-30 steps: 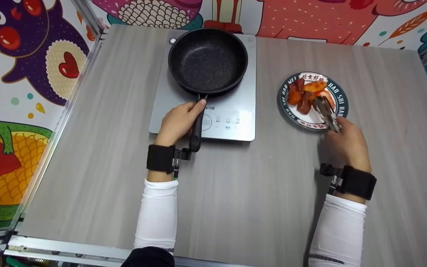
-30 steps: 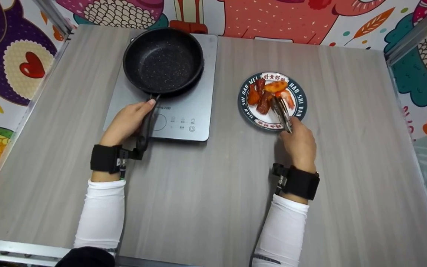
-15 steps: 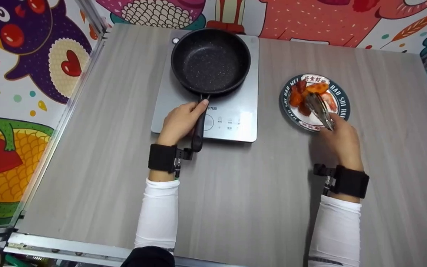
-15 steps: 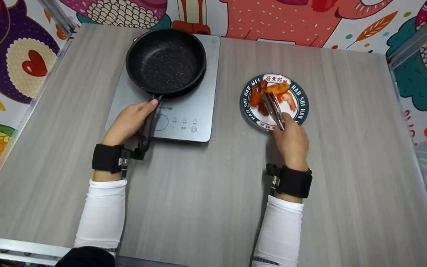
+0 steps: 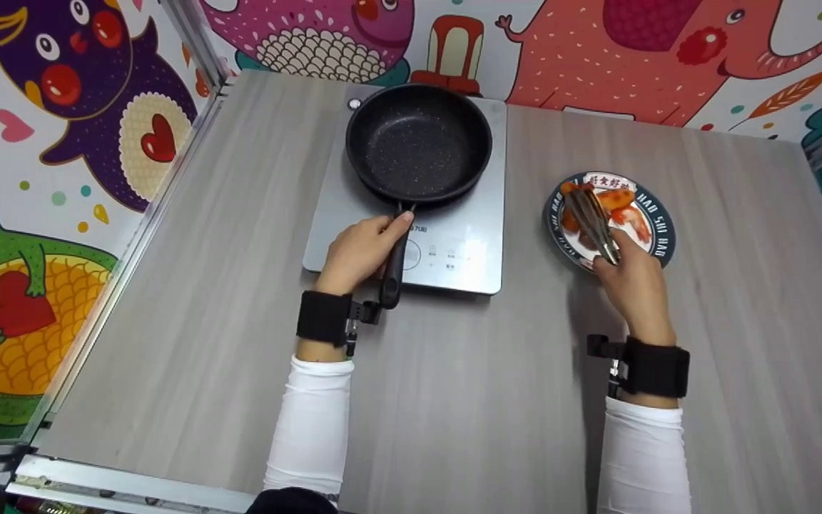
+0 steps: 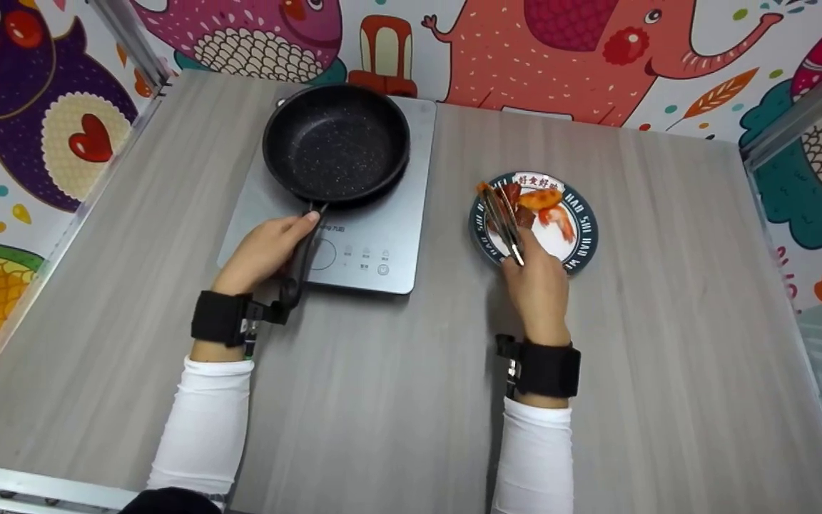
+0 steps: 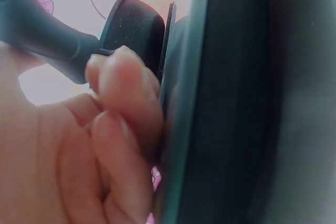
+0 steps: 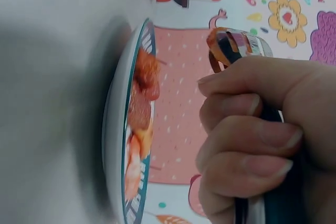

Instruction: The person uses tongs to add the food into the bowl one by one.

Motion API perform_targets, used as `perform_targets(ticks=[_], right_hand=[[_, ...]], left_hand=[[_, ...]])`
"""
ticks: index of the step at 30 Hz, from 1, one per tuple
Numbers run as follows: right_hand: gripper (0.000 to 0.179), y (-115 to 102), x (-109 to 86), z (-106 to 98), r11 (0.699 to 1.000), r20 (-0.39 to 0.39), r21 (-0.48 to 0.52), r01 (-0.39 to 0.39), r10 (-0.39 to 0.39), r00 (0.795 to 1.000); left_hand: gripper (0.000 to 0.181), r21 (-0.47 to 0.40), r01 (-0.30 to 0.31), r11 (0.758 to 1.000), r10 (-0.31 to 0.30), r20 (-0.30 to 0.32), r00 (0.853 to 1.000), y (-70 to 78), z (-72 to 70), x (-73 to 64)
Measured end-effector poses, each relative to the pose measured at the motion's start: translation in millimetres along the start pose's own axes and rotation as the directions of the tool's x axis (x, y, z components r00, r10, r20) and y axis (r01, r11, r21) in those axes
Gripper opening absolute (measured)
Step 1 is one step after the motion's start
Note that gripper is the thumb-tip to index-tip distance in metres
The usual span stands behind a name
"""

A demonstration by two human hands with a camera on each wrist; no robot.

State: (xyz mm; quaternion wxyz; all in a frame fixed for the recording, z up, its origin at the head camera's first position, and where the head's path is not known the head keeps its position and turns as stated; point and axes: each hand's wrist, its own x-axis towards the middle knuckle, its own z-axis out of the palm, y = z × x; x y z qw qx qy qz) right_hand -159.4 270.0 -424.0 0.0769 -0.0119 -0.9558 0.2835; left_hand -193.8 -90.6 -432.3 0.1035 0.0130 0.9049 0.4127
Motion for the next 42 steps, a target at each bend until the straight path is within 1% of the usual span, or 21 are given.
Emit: perform_targets(ticks=[3,8,13,17,22,24,26,29,30,31,33,35,37,40,42], right_hand=[[0.041,-7.2,3.3,5.0,1.000,-0.020,0.011,0.023,-0.023,1.000],[0.041,-19.6,10.8,9.5,0.997,-0.017,0.012,0.080,-0.080,0.997],[0.041,-32.2,22.8,7.3,0.988,0.003,0.009,0.154,-0.154,0.988],[0.042,-44.2,34.8,1.1,0.977,0.017,-0.031,0.213,-0.213,0.977],[0.038,-61.6,49.6,-4.0,0.962,0.081,-0.093,0.255,-0.248,0.965],[0.038,-68.5,54.9,-4.7,0.962,0.125,-0.101,0.254,-0.241,0.963],[0.035,-75.3,60.4,-6.0,0.968,0.185,-0.092,0.232,-0.212,0.960],[0.036,-85.3,71.1,-8.1,0.980,0.291,-0.058,0.191,-0.166,0.942],[0.037,-88.6,75.5,-8.7,0.981,0.320,-0.052,0.186,-0.160,0.934],[0.037,-91.7,80.6,-8.8,0.979,0.341,-0.053,0.199,-0.169,0.925],[0.041,-98.1,91.8,-8.2,0.964,0.363,-0.066,0.258,-0.218,0.906],[0.041,-104.5,103.2,-7.4,0.935,0.366,-0.097,0.341,-0.285,0.886],[0.037,-111.5,113.7,-6.3,0.906,0.379,-0.131,0.401,-0.328,0.865],[0.029,-123.5,126.8,-4.0,0.885,0.419,-0.162,0.437,-0.339,0.842],[0.024,-132.5,134.0,-1.2,0.880,0.438,-0.184,0.437,-0.324,0.838]], left_hand=[[0.066,-0.009,-0.007,1.000,0.007,-0.010,1.000,-0.6,1.0,-0.6],[0.064,-0.012,-0.008,1.000,0.008,-0.013,1.000,-0.2,2.2,-0.6],[0.064,-0.013,-0.002,1.000,0.001,-0.012,1.000,-0.1,3.4,1.3],[0.064,-0.016,-0.001,1.000,0.001,-0.009,1.000,0.9,3.1,2.4],[0.064,-0.032,0.004,0.999,-0.004,-0.001,1.000,-1.2,1.6,0.6],[0.064,-0.036,0.010,0.999,-0.010,0.003,1.000,-2.1,0.8,-0.7],[0.064,-0.034,0.014,0.999,-0.014,0.004,1.000,-1.8,-0.1,-1.6],[0.063,-0.033,0.016,0.999,-0.016,0.000,1.000,-0.8,-1.0,-1.9],[0.063,-0.033,0.017,0.999,-0.017,-0.002,1.000,-0.6,-1.2,-1.9],[0.063,-0.034,0.018,0.999,-0.018,-0.003,1.000,-0.3,-1.3,-1.8],[0.064,-0.039,0.018,0.999,-0.018,-0.003,1.000,-0.2,-1.0,-1.5],[0.065,-0.039,0.017,0.999,-0.017,0.001,1.000,0.1,-0.5,-1.3],[0.065,-0.040,0.012,0.999,-0.012,0.009,1.000,0.1,0.3,-0.9],[0.065,-0.039,0.004,0.999,-0.004,0.011,1.000,0.0,0.9,-0.8],[0.064,-0.043,-0.003,0.999,0.003,0.008,1.000,-0.1,1.2,-0.6]])
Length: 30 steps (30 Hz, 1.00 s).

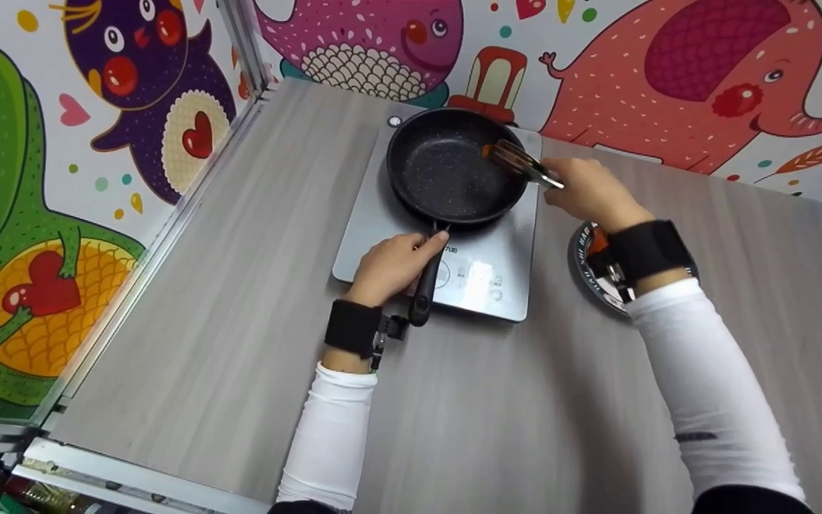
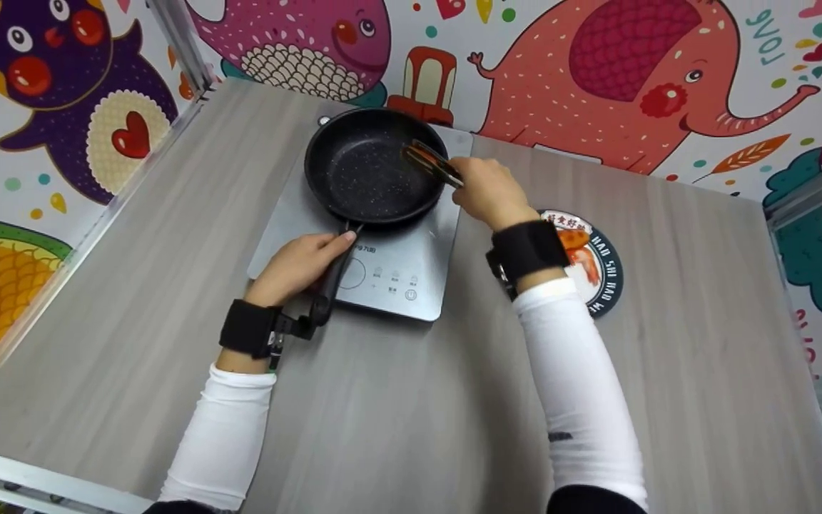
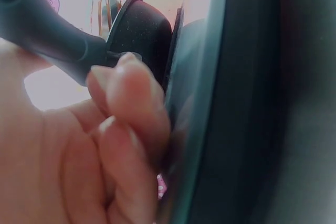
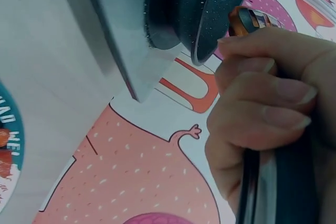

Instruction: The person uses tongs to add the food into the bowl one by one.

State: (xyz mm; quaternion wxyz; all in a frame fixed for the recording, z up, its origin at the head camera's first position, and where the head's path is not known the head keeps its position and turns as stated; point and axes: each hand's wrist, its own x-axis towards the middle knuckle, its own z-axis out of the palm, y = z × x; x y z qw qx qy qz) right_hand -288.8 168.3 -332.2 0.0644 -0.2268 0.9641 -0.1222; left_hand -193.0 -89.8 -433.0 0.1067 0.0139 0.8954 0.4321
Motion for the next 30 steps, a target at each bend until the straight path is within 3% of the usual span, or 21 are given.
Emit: perform_targets(ticks=[3,7,13,22,27,30], right_hand=[[0.023,-8.2,15.8,-1.5,0.999,0.023,-0.016,-0.029,0.030,0.999],[0.035,-18.4,33.3,-1.0,0.996,0.076,-0.014,-0.082,0.083,0.994],[0.048,-28.5,57.6,1.7,0.989,0.212,0.052,-0.140,0.126,0.969],[0.032,-40.9,90.6,13.1,0.978,0.336,0.139,-0.157,0.102,0.936],[0.037,-41.9,102.3,15.3,0.953,0.410,0.203,-0.226,0.127,0.903],[0.040,-41.7,107.4,13.5,0.950,0.423,0.201,-0.238,0.135,0.896]], left_hand=[[0.064,-0.007,-0.002,1.000,0.002,-0.004,1.000,-0.2,-0.2,0.4],[0.062,-0.018,0.004,1.000,-0.004,0.001,1.000,0.1,1.4,0.6],[0.063,0.003,0.013,1.000,-0.013,-0.004,1.000,1.0,5.1,1.0],[0.063,0.043,0.000,0.999,0.002,-0.028,1.000,0.2,1.6,-2.6],[0.062,0.057,-0.004,0.998,0.006,-0.037,0.999,1.0,-0.6,-1.7],[0.063,0.050,0.006,0.999,-0.004,-0.033,0.999,1.2,-2.2,0.0]])
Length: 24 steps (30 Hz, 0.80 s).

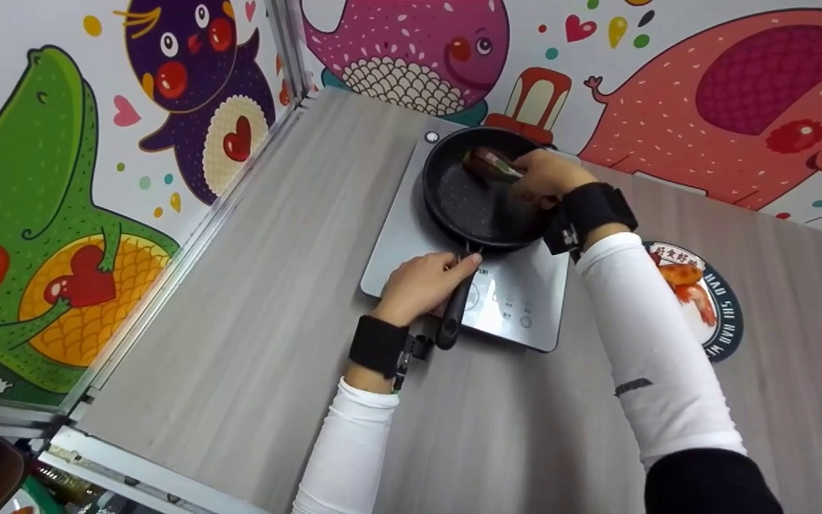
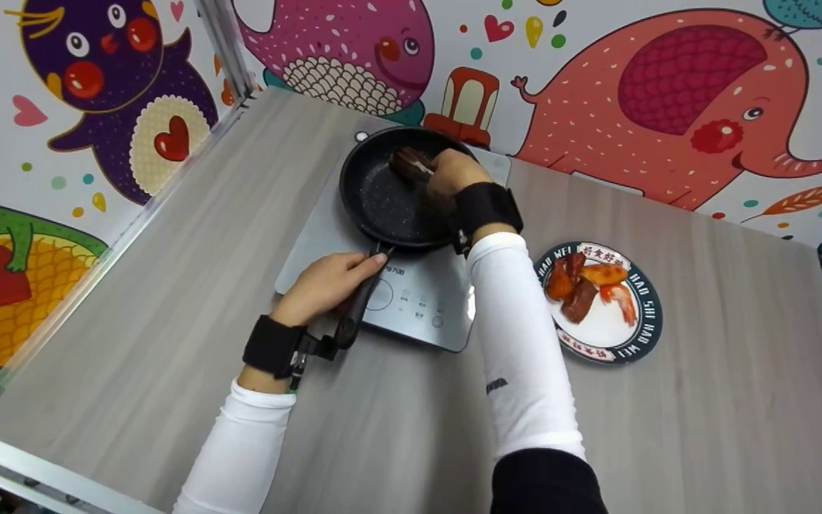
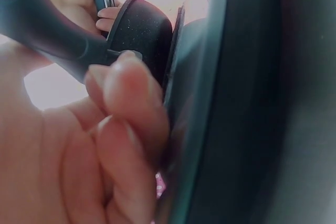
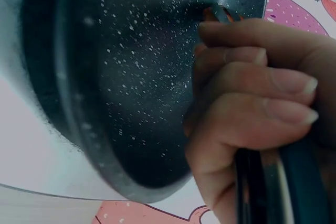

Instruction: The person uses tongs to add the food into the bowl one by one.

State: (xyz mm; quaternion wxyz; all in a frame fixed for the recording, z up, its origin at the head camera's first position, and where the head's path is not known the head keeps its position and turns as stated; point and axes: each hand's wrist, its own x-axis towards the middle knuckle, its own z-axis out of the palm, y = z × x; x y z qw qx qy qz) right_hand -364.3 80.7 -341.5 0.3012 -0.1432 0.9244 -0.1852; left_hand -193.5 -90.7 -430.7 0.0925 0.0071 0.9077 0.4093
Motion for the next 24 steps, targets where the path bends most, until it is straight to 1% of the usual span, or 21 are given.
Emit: perform_targets(ticks=[6,9,13,16,19,24], right_hand=[[0.041,-0.8,-1.1,-2.8,1.000,-0.013,-0.025,0.007,-0.007,1.000],[0.041,-5.8,-3.3,-3.1,0.998,-0.033,-0.067,0.010,-0.013,0.999],[0.042,-13.0,-8.3,-2.3,0.989,-0.094,-0.147,0.021,-0.035,0.995],[0.042,-14.8,-10.6,-0.6,0.982,-0.139,-0.187,0.036,-0.063,0.988],[0.041,-14.2,-10.8,2.0,0.978,-0.158,-0.207,0.042,-0.076,0.984],[0.041,-12.5,-8.9,6.0,0.978,-0.173,-0.208,0.023,-0.060,0.983]], left_hand=[[0.062,0.002,0.009,1.000,-0.009,-0.001,1.000,2.1,0.2,0.1],[0.063,-0.003,0.006,1.000,-0.006,0.004,1.000,2.3,-0.6,0.5],[0.063,-0.011,0.005,1.000,-0.005,0.002,1.000,2.9,-1.1,1.0],[0.063,-0.007,0.003,1.000,-0.003,-0.001,1.000,3.5,-0.8,1.0],[0.063,0.002,0.006,1.000,-0.006,0.003,1.000,2.7,0.1,0.9],[0.063,-0.009,0.018,1.000,-0.018,0.009,1.000,0.7,1.7,0.7]])
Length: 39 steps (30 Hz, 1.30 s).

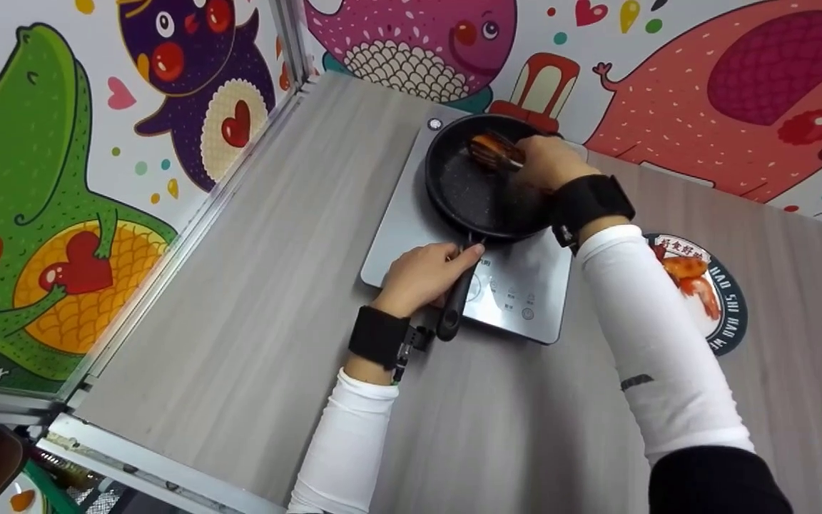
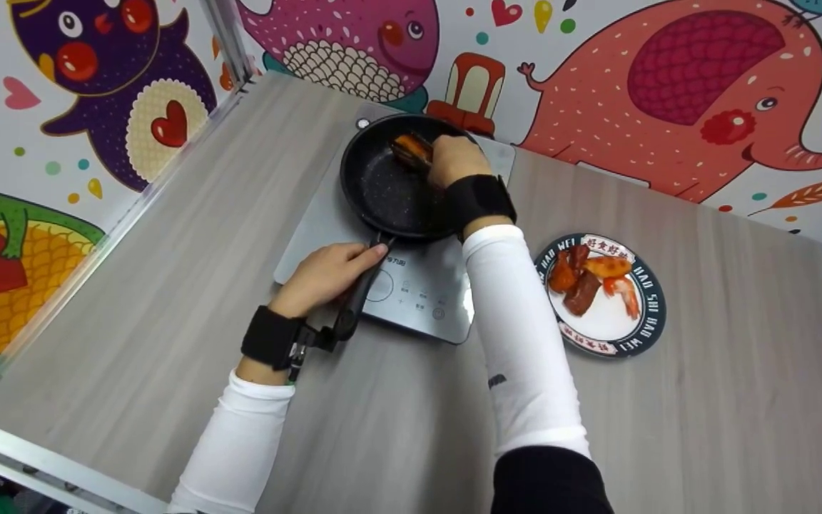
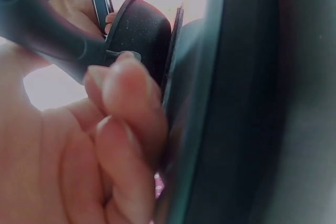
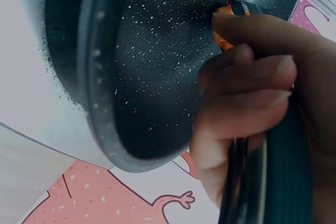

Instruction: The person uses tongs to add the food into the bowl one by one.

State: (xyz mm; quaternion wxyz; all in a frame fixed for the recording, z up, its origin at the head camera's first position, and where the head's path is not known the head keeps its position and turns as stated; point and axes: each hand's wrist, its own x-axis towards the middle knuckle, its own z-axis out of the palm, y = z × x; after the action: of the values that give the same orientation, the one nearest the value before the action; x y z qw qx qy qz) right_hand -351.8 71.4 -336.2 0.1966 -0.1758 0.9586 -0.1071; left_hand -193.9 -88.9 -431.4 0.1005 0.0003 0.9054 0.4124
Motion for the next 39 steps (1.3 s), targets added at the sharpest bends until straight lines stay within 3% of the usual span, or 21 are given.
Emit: perform_targets(ticks=[11,23,30,39], right_hand=[[0.045,2.7,-1.0,3.8,0.999,-0.038,-0.048,0.005,-0.007,0.999],[0.043,-3.8,2.7,0.2,0.968,-0.112,-0.244,0.064,-0.094,0.989],[0.028,-6.2,8.8,2.1,0.901,-0.167,-0.418,0.111,-0.196,0.966],[0.027,-3.8,15.0,2.3,0.862,-0.145,-0.482,0.158,-0.256,0.956]], left_hand=[[0.065,-0.018,0.015,1.000,-0.014,0.035,0.999,0.5,5.1,-1.1],[0.061,0.005,-0.002,1.000,0.002,0.006,1.000,2.1,1.5,-1.2],[0.063,-0.002,0.006,1.000,-0.006,0.006,1.000,1.6,0.3,-0.5],[0.063,0.012,0.007,1.000,-0.007,-0.001,1.000,0.6,-0.3,-0.8]])
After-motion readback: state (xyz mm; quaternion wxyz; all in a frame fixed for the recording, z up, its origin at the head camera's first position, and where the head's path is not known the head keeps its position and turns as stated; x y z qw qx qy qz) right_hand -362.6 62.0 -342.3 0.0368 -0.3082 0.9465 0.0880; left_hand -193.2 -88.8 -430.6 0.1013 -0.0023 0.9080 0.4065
